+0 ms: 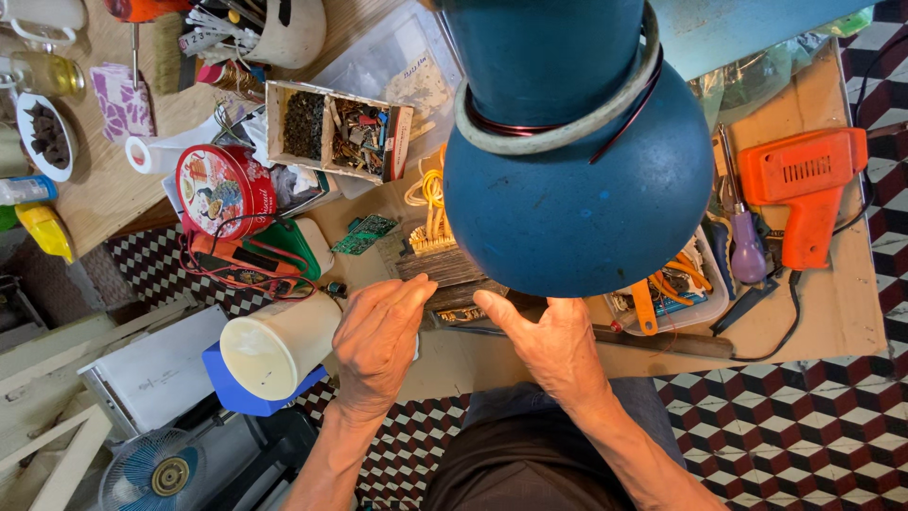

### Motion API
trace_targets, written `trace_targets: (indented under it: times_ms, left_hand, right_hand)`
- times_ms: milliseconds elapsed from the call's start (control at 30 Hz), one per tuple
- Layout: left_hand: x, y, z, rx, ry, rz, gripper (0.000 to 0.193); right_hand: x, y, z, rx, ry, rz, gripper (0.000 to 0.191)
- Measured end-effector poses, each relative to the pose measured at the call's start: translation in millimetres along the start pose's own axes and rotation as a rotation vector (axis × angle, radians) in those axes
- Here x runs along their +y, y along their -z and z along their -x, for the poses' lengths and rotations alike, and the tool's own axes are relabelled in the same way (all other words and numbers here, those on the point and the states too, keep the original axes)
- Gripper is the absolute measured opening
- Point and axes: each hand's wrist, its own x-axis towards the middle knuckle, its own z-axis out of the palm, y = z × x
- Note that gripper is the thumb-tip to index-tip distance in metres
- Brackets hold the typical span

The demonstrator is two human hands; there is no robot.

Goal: The person works at a cluttered workbench on a coil assembly with a laminated metal core. They pick up thin metal lamination strips, align and insert them into the coil block, tap them into place with a hammer, and press the stack together by hand, turning the assembly to work on different sides.

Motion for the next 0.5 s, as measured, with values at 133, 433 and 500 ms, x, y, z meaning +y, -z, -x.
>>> trace_targets:
  times_ms: [133,433,500]
  left_hand:
    - [-1.7,-2.5,1.5,0.018,-0.001,0.008,0.03]
    - [-7.7,3.0,0.2,-0.038,-0.023,0.008,0.031]
    - [-8.6,5.0,-1.6,-0.059,-0.025,0.021,0.031]
  right_hand:
    - [-6.0,-7.2,-2.9,0.039,-0.023,-0.042,0.034]
    - [-5.3,-10.0,-6.5,0.021,-0.07,0.019,0.034]
    - [-5.3,-11.2,-6.2,0.03,-0.023,-0.01,0.034]
